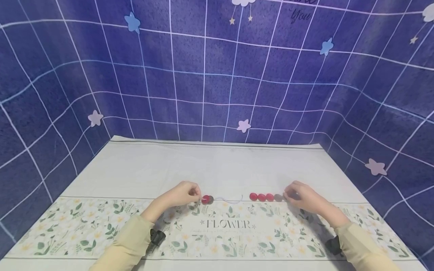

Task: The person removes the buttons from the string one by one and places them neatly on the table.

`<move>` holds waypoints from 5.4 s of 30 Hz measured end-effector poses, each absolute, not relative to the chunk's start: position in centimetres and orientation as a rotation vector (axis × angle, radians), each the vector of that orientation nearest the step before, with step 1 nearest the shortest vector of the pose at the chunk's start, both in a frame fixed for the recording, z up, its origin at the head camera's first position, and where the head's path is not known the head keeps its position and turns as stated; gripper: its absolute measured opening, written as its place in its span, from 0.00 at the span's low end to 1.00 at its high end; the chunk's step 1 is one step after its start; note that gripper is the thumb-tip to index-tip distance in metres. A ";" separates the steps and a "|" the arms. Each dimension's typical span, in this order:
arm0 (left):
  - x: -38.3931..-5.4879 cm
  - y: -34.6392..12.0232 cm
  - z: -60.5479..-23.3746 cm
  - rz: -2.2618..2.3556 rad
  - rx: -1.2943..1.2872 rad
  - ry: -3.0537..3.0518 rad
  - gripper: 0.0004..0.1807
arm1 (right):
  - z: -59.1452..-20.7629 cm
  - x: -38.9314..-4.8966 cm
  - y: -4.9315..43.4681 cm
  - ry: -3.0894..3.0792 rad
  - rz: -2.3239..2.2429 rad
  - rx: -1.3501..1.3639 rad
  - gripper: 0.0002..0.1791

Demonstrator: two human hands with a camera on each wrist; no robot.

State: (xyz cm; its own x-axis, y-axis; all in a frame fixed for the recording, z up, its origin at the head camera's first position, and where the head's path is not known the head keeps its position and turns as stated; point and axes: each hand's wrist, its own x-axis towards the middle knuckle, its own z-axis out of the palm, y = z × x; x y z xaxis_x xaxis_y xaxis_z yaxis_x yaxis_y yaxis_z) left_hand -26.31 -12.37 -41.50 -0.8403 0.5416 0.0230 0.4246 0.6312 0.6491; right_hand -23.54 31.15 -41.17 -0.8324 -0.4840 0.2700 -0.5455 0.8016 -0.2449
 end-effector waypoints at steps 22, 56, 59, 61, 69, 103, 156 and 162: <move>-26.4 -12.4 -41.4 0.978 0.814 2.689 0.02 | -40.9 -23.4 31.9 -2.876 0.465 0.700 0.10; -26.4 -12.5 -41.6 0.982 0.817 2.695 0.03 | -41.3 -23.0 32.1 -2.908 0.392 0.654 0.10; -26.4 -12.5 -41.6 0.990 0.809 2.689 0.03 | -41.3 -23.1 32.1 -2.925 0.391 0.632 0.11; -26.4 -12.5 -41.5 0.995 0.810 2.686 0.03 | -41.2 -23.1 32.0 -2.929 0.387 0.625 0.11; -26.6 -12.6 -41.5 0.981 0.834 2.692 0.03 | -41.2 -23.1 32.0 -2.921 0.380 0.645 0.12; -26.6 -13.9 -41.2 0.965 0.757 2.714 0.03 | -40.8 -23.3 31.7 -2.884 0.393 0.721 0.19; -26.2 -13.8 -41.5 1.003 0.786 2.684 0.03 | -40.6 -24.6 25.1 -2.769 0.512 0.997 0.16; -26.2 -13.9 -41.5 0.992 0.776 2.691 0.03 | -40.4 -24.8 24.1 -2.783 0.520 0.999 0.17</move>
